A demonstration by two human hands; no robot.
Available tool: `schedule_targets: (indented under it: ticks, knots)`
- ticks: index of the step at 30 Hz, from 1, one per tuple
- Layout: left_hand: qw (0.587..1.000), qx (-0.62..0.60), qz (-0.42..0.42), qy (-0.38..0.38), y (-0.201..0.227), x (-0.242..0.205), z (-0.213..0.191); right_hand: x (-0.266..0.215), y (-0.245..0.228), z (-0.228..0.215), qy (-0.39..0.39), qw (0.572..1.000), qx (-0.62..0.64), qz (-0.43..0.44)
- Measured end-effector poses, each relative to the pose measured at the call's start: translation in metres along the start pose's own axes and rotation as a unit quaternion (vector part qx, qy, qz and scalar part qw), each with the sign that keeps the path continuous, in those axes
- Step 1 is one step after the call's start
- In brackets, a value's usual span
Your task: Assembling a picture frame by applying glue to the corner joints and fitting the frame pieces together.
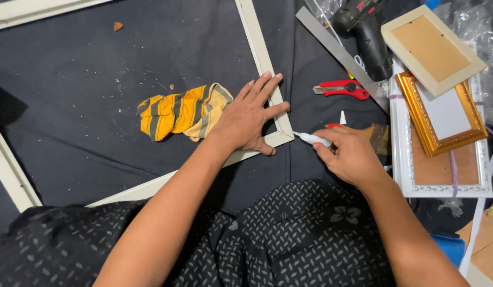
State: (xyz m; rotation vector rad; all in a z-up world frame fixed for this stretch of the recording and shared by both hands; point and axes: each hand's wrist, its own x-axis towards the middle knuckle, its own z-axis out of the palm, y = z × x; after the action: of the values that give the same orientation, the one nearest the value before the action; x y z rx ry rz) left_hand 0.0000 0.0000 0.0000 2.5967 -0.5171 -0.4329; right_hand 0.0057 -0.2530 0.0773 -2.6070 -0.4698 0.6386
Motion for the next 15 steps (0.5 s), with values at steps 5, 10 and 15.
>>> schedule_targets:
  ticks: [5, 10, 15]
  knots:
    - [1.000, -0.013, -0.003, -0.003, 0.0005, 0.0002, -0.0007, 0.0029, -0.0045, 0.0054, 0.004, 1.000, 0.010, -0.001]
    - [1.000, -0.020, -0.002, 0.000, 0.0001, 0.0007, -0.0009, 0.0060, -0.0047, 0.0050, -0.005, 1.000, 0.008, 0.004]
    - [1.000, -0.018, -0.001, 0.001, 0.0012, -0.0009, -0.0053, 0.0053, -0.0028, 0.0047, -0.013, 1.000, 0.014, 0.015]
